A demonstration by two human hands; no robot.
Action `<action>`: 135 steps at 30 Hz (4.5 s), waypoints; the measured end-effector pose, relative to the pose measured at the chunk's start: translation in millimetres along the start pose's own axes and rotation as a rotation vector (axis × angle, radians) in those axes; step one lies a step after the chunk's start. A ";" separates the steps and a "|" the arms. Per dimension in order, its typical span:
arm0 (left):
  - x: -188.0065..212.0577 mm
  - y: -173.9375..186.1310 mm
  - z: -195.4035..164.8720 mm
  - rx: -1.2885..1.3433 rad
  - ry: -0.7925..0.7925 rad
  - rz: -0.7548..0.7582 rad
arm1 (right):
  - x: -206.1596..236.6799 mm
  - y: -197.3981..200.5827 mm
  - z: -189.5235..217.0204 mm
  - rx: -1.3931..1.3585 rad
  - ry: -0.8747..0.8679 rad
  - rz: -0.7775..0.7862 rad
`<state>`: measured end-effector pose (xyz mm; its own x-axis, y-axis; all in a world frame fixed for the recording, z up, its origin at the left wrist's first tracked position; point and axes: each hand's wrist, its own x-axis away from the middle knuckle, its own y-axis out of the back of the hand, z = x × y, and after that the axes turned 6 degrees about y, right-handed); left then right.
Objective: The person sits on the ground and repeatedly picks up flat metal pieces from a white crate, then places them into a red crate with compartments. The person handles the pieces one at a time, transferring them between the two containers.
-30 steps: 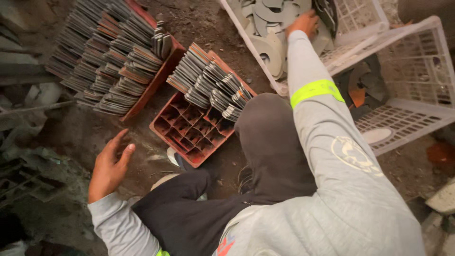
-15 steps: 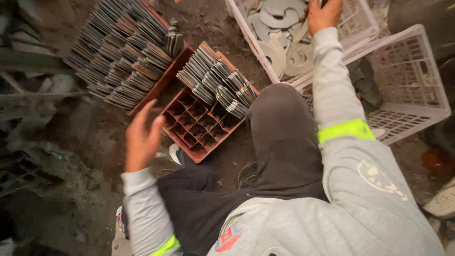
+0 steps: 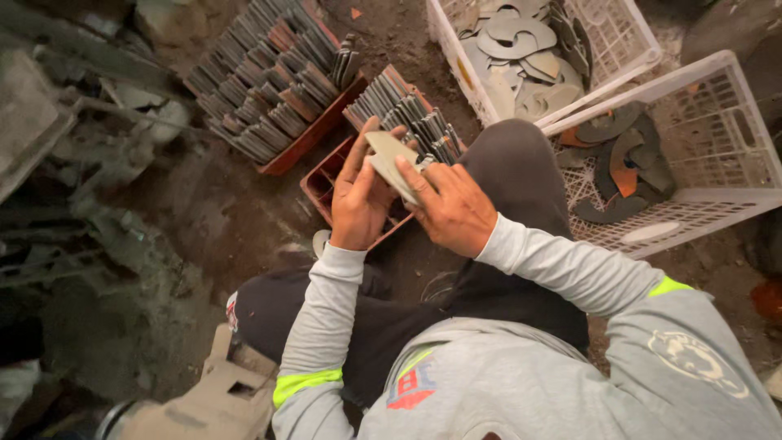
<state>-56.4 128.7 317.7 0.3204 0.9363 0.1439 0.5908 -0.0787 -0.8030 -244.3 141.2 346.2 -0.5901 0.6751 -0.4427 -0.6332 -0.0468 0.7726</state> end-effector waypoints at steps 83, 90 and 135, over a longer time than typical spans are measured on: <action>9.3 64.7 24.2 -0.233 -0.247 -0.442 | 55.1 20.3 -61.7 -0.311 -0.422 -0.142; 15.3 73.4 11.7 -0.180 -0.142 -0.471 | 24.7 -86.5 -52.6 -0.790 -0.553 -0.051; -134.5 271.9 16.6 -0.729 -0.408 -0.557 | -80.1 -64.8 -122.8 -0.407 -0.165 0.002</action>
<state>48.8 -13.0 70.4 -0.3372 0.9386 0.0726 0.9325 0.3436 -0.1114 -217.5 -0.2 275.8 -0.5247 0.7819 -0.3366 -0.7972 -0.3127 0.5164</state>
